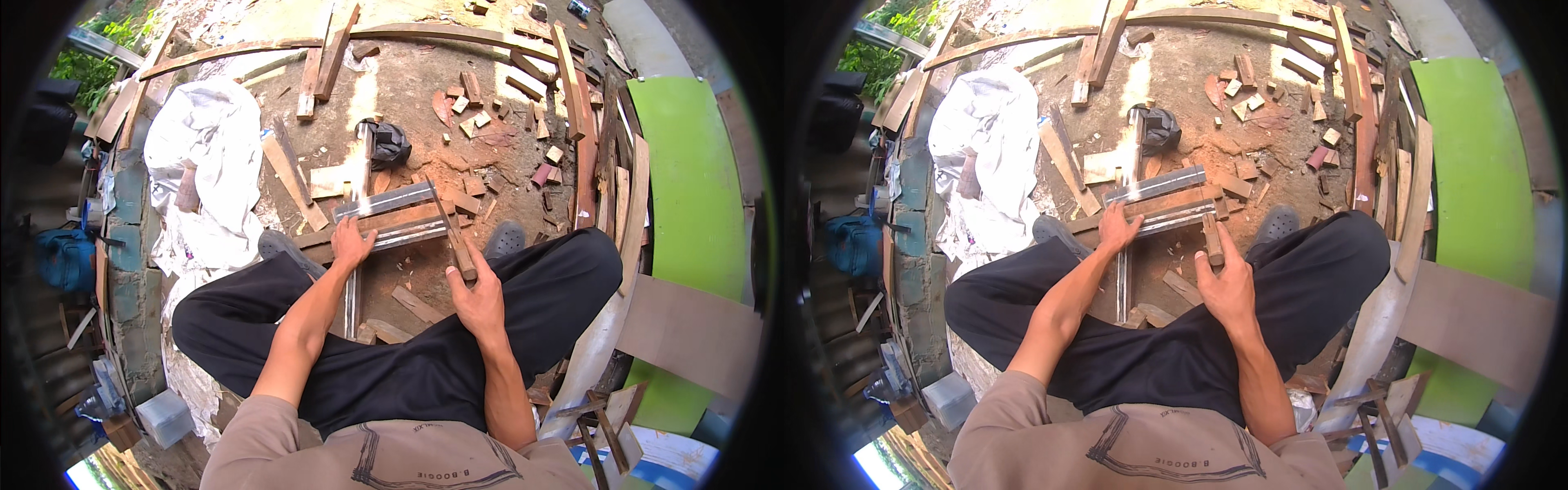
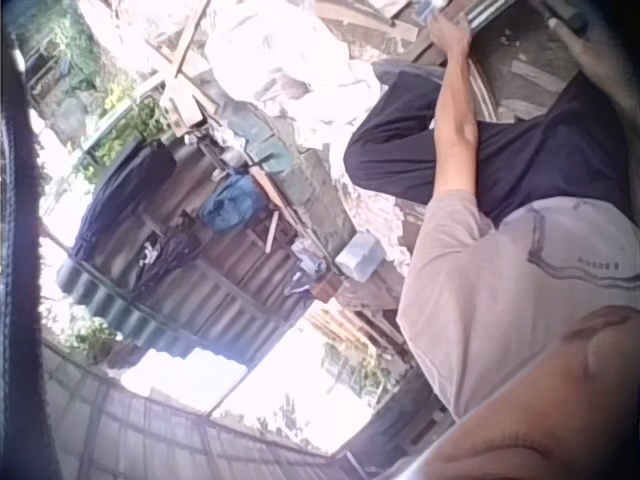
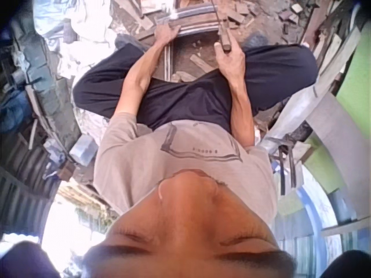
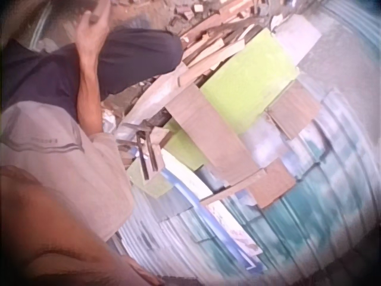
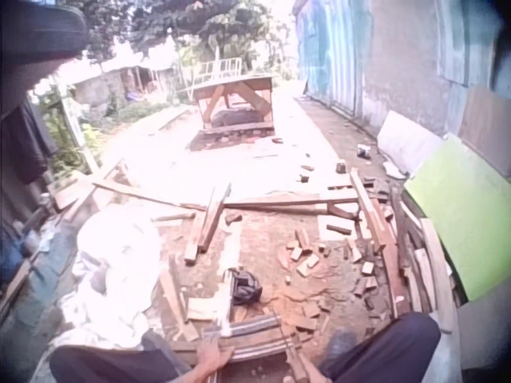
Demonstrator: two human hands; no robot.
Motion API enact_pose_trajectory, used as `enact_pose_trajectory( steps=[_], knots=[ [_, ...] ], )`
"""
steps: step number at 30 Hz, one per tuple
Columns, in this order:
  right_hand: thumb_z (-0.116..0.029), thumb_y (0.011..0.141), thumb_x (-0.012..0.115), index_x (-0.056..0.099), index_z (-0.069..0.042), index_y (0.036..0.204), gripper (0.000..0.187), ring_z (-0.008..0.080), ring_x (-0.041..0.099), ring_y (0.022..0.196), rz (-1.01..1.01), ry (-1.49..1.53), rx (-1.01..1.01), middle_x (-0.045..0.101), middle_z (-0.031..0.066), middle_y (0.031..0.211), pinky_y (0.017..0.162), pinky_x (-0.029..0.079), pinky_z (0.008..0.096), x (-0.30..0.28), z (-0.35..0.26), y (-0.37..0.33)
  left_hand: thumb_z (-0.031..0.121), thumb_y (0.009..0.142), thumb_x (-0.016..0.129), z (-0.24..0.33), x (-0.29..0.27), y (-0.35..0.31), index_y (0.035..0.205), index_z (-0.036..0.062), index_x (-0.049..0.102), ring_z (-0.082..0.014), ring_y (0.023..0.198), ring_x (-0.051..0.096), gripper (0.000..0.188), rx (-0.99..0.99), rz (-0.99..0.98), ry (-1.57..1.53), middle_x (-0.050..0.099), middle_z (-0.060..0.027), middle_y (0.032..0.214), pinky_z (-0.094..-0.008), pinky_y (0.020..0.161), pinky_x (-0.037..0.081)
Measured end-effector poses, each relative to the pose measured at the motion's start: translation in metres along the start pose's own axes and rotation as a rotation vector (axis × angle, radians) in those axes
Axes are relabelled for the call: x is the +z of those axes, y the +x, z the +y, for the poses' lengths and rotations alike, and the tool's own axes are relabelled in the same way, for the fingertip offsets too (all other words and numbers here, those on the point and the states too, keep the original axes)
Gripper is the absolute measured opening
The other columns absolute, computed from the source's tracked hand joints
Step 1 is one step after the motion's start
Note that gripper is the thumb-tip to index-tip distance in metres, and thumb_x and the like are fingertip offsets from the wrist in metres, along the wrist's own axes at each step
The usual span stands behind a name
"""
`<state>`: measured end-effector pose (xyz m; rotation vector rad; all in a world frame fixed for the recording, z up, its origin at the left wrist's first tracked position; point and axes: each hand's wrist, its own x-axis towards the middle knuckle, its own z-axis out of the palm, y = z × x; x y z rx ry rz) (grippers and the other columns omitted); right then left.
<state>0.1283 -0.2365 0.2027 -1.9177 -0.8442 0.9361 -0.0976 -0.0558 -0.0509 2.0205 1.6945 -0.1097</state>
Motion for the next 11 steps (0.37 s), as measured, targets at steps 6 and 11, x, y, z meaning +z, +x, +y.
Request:
enact_pose_trajectory(
  steps=[6,11],
  knots=[
    [-0.018,0.095,0.067,0.053,0.004,0.145,0.056,0.0361,0.072,0.111,0.043,-0.125,0.019,0.073,0.0277,0.115,0.094,0.054,0.0397,0.001,0.014,0.005,0.054,0.088,0.07,-0.024,-0.001,0.037,0.152,0.003,0.045,-0.0383,0.147,0.038,0.085,-0.084,0.016,-0.069,0.041,-0.0227,0.159,-0.0504,0.12,0.033],
    [-0.02,0.095,0.069,0.055,-0.001,0.147,0.057,0.0183,0.074,0.096,0.037,-0.079,0.126,0.076,0.0175,0.111,0.088,0.054,0.0302,0.002,0.036,0.011,0.053,0.086,0.073,-0.061,-0.004,0.071,0.158,0.0043,0.036,-0.0356,0.149,0.037,0.094,-0.213,-0.151,-0.165,0.038,-0.0163,0.163,-0.0468,0.12,0.036]
  ],
)
